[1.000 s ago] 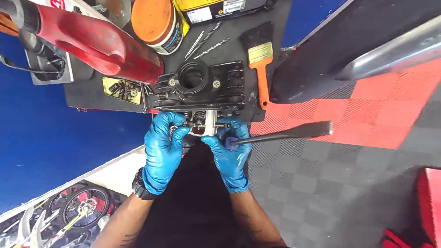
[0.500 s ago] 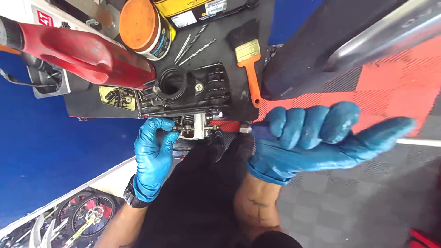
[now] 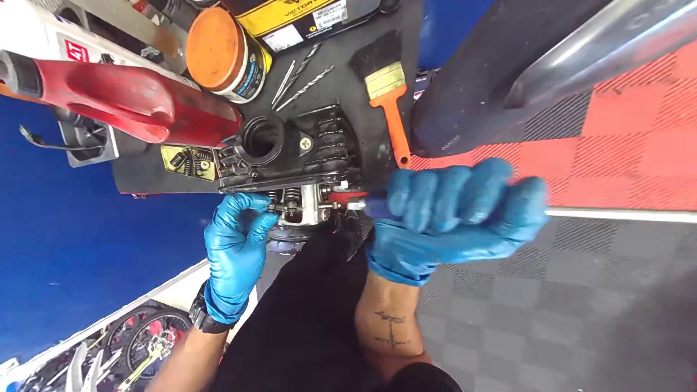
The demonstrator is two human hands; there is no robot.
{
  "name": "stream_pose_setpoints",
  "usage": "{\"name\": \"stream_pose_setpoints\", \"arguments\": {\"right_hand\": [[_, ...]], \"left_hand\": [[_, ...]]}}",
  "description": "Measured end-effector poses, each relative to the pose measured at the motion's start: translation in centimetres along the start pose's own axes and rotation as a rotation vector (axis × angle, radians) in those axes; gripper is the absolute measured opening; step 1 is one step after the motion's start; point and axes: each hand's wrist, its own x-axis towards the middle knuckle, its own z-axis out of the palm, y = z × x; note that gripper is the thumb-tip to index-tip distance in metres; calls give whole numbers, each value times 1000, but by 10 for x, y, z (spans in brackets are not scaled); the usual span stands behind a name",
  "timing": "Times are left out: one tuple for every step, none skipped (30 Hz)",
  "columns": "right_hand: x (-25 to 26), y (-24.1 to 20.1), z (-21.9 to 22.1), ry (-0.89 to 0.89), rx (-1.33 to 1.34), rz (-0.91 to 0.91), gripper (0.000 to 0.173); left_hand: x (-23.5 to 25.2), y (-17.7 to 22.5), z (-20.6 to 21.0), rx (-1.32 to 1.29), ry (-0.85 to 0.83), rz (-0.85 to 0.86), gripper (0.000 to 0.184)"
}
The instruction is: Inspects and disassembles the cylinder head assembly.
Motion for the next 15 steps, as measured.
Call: {"name": "stream_pose_setpoints", "arguments": {"right_hand": [[3, -10, -2, -8, -17, -35, 49], [7, -17, -4, -15, -21, -64, 51], [7, -17, -4, -11, -10, -65, 51], [2, -8, -2, -2, 6, -27, 49], [-3, 5, 1, 6, 11, 8, 45], [-6, 10, 3, 4, 16, 37, 42], [-7, 7, 3, -7, 3, 39, 42], [-5, -3, 1, -19, -20, 15, 44], [0, -15, -3, -35, -24, -19, 48], [4, -24, -6, -40, -35, -48, 52], [3, -24, -6, -25, -35, -45, 56], [-2, -13, -2, 8, -21, -13, 58], [-7, 1, 1, 24, -15, 6, 55], [-10, 6, 3, 31, -33, 12, 54], [-8, 1, 3, 19, -55, 0, 56]], "left_hand": [[-1, 0, -1, 1, -3, -4, 15], [-1, -1, -2, -2, -1, -2, 15], [0, -2, -2, -4, 1, 3, 15], [0, -2, -1, 0, -1, 11, 15], [0, -3, -2, 13, -7, 19, 14], [0, -4, -3, 18, -18, 23, 14], [1, -5, -4, 12, -30, 25, 15], [0, -5, -5, 2, -39, 22, 15], [2, -6, -6, -11, -39, 24, 16], [3, -7, -7, -23, -37, 26, 16], [2, -7, -6, -33, -35, 27, 16], [1, -6, -5, -34, -34, 27, 16], [2, -6, -5, -25, -39, 34, 16], [3, -7, -6, -24, -50, 31, 16], [4, -7, -7, -30, -64, 30, 16]]}}
